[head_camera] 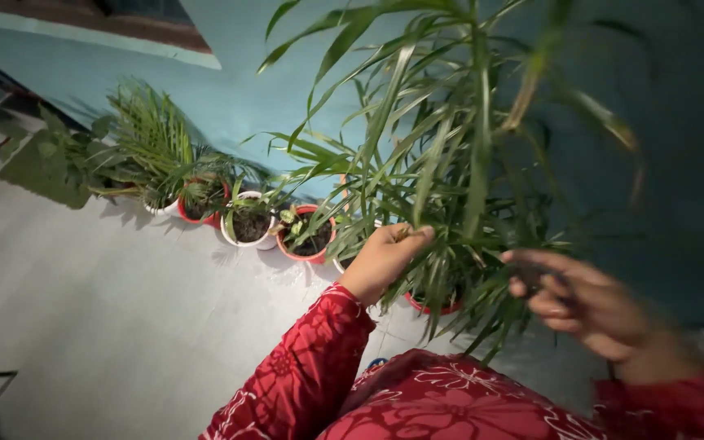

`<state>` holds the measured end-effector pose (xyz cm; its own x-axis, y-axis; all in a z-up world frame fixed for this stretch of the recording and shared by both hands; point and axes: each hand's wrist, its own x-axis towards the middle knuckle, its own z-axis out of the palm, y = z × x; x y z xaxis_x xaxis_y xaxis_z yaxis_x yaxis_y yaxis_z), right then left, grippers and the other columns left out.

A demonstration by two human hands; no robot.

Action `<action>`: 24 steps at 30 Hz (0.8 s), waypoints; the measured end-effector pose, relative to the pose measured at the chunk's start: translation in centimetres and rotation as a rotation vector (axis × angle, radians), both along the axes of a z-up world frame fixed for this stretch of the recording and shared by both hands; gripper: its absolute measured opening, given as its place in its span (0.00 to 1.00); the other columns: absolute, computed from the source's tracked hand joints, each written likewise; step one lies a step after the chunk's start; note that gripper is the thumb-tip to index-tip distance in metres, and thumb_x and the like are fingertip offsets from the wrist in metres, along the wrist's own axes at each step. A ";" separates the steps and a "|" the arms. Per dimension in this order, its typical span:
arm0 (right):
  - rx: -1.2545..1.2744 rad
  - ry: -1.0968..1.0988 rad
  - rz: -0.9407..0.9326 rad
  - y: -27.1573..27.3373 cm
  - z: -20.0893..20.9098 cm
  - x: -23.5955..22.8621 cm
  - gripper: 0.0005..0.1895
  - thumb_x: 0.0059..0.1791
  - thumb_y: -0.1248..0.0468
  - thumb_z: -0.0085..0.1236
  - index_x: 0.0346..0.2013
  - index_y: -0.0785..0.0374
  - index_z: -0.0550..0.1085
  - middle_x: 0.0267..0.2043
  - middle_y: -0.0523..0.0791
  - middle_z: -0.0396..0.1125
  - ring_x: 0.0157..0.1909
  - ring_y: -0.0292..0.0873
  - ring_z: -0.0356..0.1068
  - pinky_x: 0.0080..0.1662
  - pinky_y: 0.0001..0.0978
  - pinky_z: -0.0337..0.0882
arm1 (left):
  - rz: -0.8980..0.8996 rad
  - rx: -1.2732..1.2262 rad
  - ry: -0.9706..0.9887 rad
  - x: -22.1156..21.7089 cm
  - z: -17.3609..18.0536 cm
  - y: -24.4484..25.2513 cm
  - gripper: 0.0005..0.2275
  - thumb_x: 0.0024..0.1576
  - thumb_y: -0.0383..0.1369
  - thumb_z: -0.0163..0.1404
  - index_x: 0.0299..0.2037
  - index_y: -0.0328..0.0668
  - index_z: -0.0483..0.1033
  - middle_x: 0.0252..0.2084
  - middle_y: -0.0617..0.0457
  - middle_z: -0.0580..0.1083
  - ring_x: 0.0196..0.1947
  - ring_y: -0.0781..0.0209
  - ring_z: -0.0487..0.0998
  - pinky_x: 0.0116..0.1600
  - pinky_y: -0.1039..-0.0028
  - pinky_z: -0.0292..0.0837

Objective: Using scissors to prune dead or overgrown leaves from a variety of potted indoor plants.

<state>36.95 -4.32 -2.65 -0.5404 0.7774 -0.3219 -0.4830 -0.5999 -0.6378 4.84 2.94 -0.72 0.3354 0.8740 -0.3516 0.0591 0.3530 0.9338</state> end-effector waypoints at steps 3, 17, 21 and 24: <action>0.145 0.024 -0.093 -0.5 2.5 4.0 0.30 0.56 0.62 0.53 0.70 0.72 0.59 0.47 0.53 0.64 0.29 0.33 0.55 0.25 0.22 0.59 | 0.035 0.089 -0.055 1.6 -2.3 2.1 0.19 0.68 0.42 0.50 0.37 0.27 0.73 0.26 0.59 0.67 0.26 0.70 0.62 0.32 0.75 0.58; 0.125 -0.001 -0.256 -3.4 1.9 4.6 0.33 0.55 0.58 0.53 0.69 0.73 0.58 0.46 0.53 0.64 0.30 0.34 0.58 0.25 0.21 0.60 | -0.272 0.871 0.752 10.1 -2.4 9.5 0.09 0.57 0.37 0.52 0.43 0.45 0.79 0.38 0.46 0.81 0.38 0.47 0.82 0.42 0.60 0.77; 0.113 0.006 -0.257 -3.1 1.5 4.3 0.33 0.55 0.58 0.52 0.70 0.74 0.57 0.46 0.53 0.64 0.30 0.33 0.58 0.25 0.21 0.60 | -0.238 0.732 0.595 8.3 3.7 6.2 0.10 0.54 0.35 0.54 0.44 0.47 0.82 0.36 0.45 0.80 0.35 0.47 0.81 0.40 0.61 0.76; 0.077 0.007 -0.218 -2.7 1.0 3.3 0.33 0.55 0.58 0.52 0.70 0.75 0.57 0.46 0.52 0.64 0.30 0.33 0.58 0.25 0.22 0.59 | -0.149 0.863 0.531 5.2 5.2 3.8 0.11 0.53 0.32 0.55 0.46 0.45 0.82 0.35 0.44 0.79 0.35 0.44 0.81 0.40 0.60 0.76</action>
<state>40.21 -7.04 -1.60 -0.3586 0.8982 -0.2544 -0.6004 -0.4306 -0.6739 10.04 6.74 4.52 0.4456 0.8618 0.2425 0.5274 -0.4715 0.7068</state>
